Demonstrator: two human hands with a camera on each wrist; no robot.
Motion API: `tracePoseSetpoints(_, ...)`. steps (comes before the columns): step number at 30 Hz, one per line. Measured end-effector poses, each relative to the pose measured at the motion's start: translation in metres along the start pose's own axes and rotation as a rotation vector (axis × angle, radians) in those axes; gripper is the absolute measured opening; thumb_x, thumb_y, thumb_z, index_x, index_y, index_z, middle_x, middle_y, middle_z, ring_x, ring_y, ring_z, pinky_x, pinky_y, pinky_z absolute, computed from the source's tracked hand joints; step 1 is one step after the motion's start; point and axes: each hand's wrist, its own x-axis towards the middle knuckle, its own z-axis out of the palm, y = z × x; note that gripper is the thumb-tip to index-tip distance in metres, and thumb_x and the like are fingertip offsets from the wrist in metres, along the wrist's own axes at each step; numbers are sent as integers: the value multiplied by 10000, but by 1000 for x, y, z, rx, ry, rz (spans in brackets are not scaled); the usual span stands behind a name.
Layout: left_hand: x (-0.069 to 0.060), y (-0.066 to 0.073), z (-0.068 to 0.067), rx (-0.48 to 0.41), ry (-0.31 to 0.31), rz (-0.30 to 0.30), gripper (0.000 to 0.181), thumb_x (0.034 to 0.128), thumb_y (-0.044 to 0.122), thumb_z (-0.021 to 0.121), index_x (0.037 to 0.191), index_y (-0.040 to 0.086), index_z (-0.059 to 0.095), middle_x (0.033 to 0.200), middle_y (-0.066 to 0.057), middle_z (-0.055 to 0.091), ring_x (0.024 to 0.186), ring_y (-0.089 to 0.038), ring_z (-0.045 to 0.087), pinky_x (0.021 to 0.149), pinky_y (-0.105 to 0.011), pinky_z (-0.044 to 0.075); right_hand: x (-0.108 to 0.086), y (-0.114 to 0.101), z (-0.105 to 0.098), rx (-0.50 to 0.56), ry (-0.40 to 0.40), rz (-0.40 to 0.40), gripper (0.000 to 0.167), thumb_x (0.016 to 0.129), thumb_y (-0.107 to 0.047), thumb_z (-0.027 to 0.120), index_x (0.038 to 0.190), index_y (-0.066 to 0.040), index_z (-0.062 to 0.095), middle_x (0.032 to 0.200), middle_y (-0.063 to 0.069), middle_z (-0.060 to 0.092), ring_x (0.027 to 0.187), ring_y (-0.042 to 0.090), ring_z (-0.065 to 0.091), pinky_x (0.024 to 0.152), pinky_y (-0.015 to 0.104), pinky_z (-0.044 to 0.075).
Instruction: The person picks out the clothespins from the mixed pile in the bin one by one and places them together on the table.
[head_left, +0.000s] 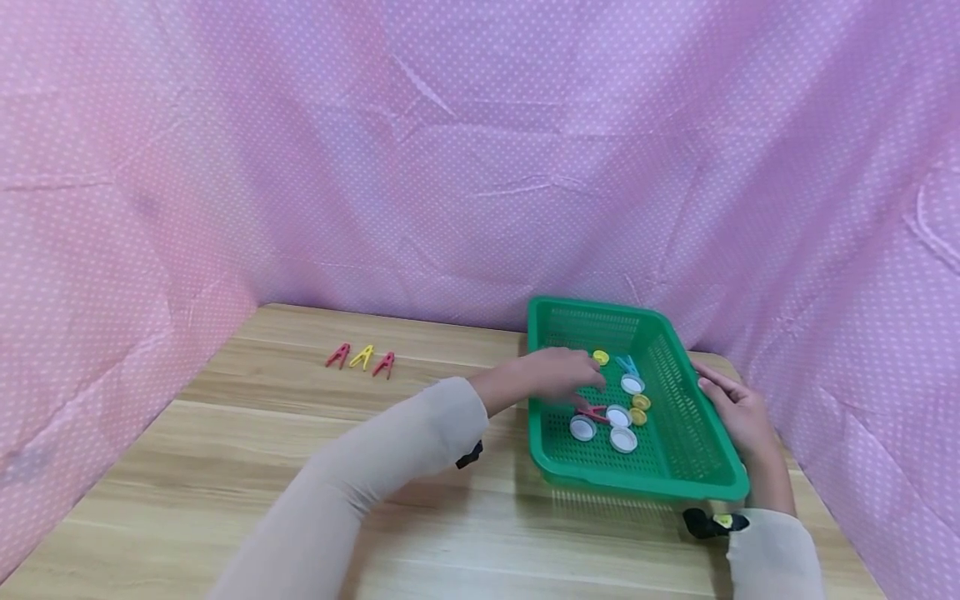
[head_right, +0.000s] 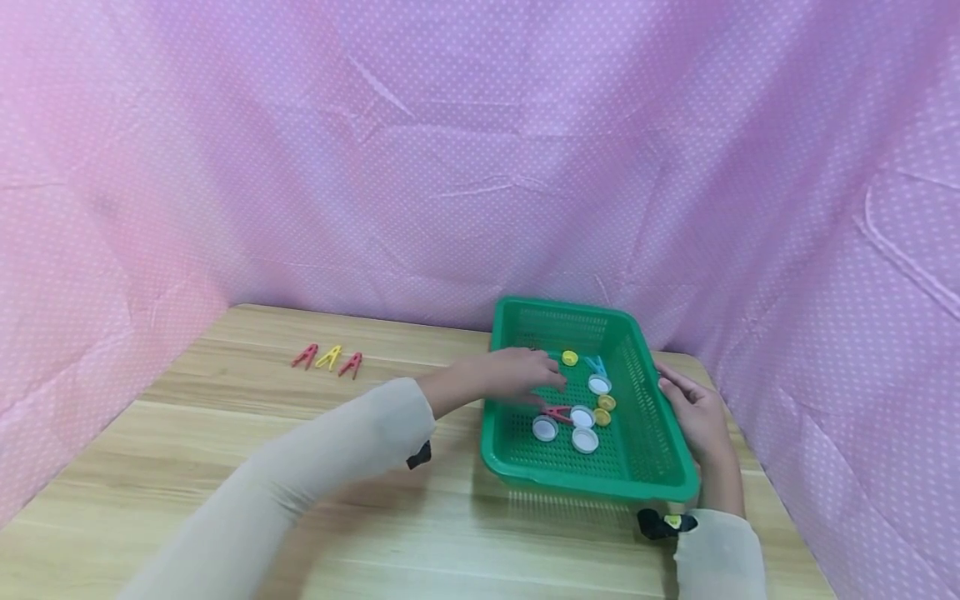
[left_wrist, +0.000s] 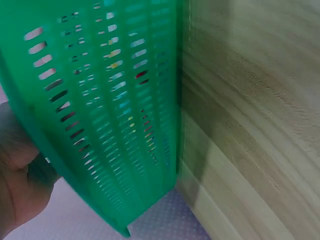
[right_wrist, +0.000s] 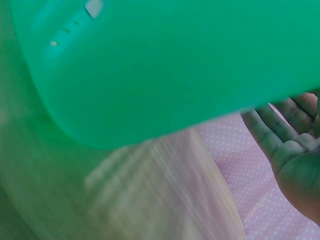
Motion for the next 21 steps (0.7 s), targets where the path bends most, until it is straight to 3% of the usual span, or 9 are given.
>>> tracePoseSetpoints(5, 16, -1, 8, -25, -51, -10, 413, 996, 370, 676, 1376, 207, 652, 1324, 43, 650, 1243, -118, 576, 1023, -268, 476, -1, -1, 0, 25, -6, 6, 455, 1054, -241, 593, 1476, -78, 539, 1091, -272, 688, 763, 30, 692, 620, 206, 556)
tracePoseSetpoints(11, 29, 1, 8, -48, -139, -48, 403, 1004, 349, 668, 1387, 227, 642, 1366, 58, 616, 1278, -106, 553, 1036, -258, 461, -2, 0, -1, 23, -3, 13, 470, 1051, -272, 597, 1486, -105, 536, 1102, -276, 684, 776, 20, 691, 627, 206, 558)
tracePoseSetpoints(17, 39, -3, 12, -199, -221, -58, 353, 1013, 317, 656, 1356, 235, 663, 1343, 83, 624, 1273, -73, 541, 1031, -237, 446, -2, -2, 0, -70, 11, 25, 516, 1040, -384, 593, 1496, -149, 534, 1134, -333, 632, 818, -14, 669, 651, 196, 551)
tracePoseSetpoints(21, 43, -6, 16, -267, -266, -38, 347, 1018, 308, 645, 1361, 257, 662, 1365, 102, 611, 1302, -52, 511, 1056, -218, 415, -2, -2, 0, -12, 1, 31, 516, 1036, -363, 609, 1493, -135, 535, 1123, -302, 666, 794, 10, 688, 638, 208, 560)
